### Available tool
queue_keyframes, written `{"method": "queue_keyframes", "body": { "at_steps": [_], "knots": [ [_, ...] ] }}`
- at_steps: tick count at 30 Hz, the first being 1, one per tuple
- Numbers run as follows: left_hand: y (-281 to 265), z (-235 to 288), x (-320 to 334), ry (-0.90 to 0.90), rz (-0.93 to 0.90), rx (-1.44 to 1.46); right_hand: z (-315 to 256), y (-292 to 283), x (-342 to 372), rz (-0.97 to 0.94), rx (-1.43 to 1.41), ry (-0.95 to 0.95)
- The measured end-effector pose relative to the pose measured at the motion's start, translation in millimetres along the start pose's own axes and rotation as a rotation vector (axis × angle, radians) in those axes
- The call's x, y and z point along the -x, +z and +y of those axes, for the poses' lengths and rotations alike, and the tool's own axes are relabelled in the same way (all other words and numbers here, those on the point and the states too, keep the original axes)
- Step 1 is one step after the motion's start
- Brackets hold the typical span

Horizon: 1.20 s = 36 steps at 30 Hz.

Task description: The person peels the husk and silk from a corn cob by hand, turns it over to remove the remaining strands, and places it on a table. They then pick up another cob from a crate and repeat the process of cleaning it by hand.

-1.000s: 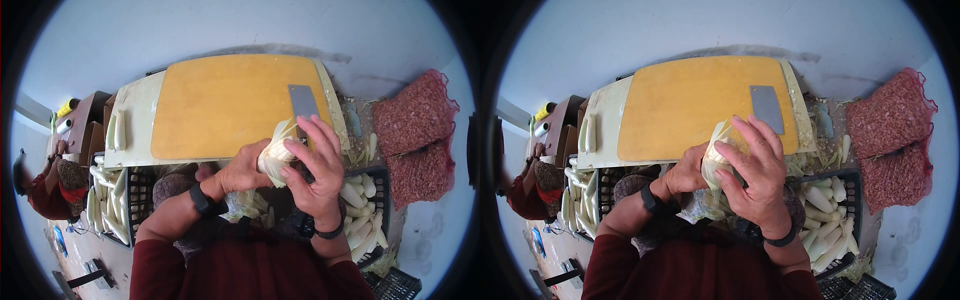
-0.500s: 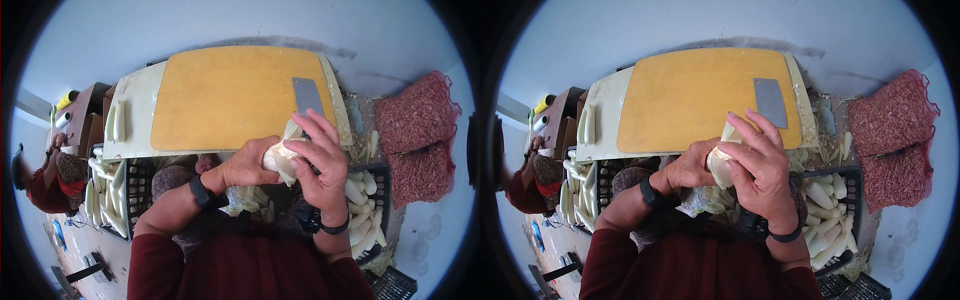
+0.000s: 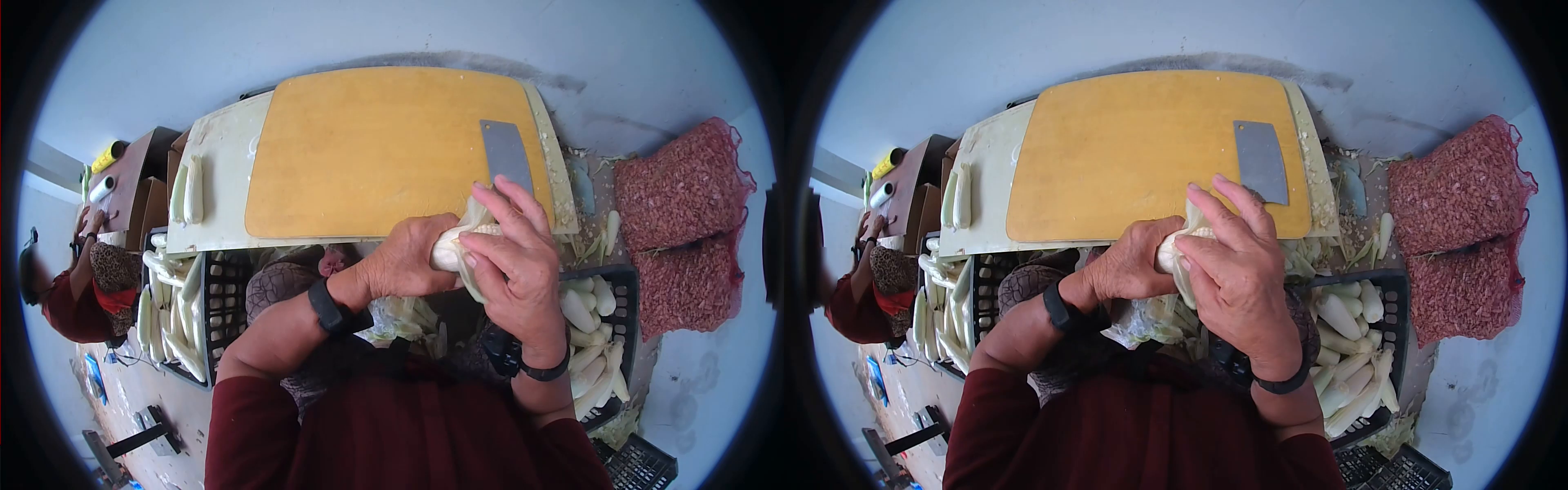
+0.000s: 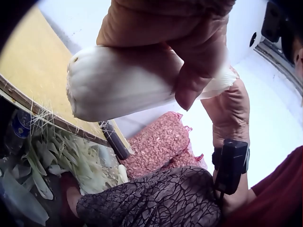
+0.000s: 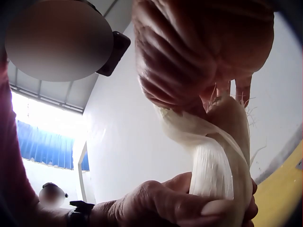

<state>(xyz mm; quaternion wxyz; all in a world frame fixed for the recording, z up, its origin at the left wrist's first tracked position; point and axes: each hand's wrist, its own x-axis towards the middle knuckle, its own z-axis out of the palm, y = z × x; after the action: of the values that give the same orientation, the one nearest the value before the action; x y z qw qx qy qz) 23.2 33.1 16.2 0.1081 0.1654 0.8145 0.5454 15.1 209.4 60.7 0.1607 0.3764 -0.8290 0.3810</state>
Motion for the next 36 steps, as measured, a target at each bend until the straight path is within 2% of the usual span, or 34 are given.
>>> {"method": "queue_keyframes", "body": {
  "at_steps": [6,11,18,23,36],
  "knots": [
    [3.3,-6.1,-1.0,0.053,0.012,-0.057,0.3,4.1,0.8,0.059,0.056,-0.051],
    [1.5,-4.3,-1.7,0.047,0.041,-0.061,-1.6,5.8,-1.3,0.179,0.167,-0.214],
    [-2.2,-1.7,0.5,-0.003,0.085,-0.002,-2.4,3.5,0.9,0.241,0.150,-0.228],
    [-3.5,1.2,2.2,0.056,0.133,0.104,-0.6,-1.1,2.0,0.244,0.086,-0.199],
    [-6.6,8.4,2.7,0.081,0.204,0.046,2.9,-6.8,4.4,0.289,-0.063,-0.108]
  ]
}}
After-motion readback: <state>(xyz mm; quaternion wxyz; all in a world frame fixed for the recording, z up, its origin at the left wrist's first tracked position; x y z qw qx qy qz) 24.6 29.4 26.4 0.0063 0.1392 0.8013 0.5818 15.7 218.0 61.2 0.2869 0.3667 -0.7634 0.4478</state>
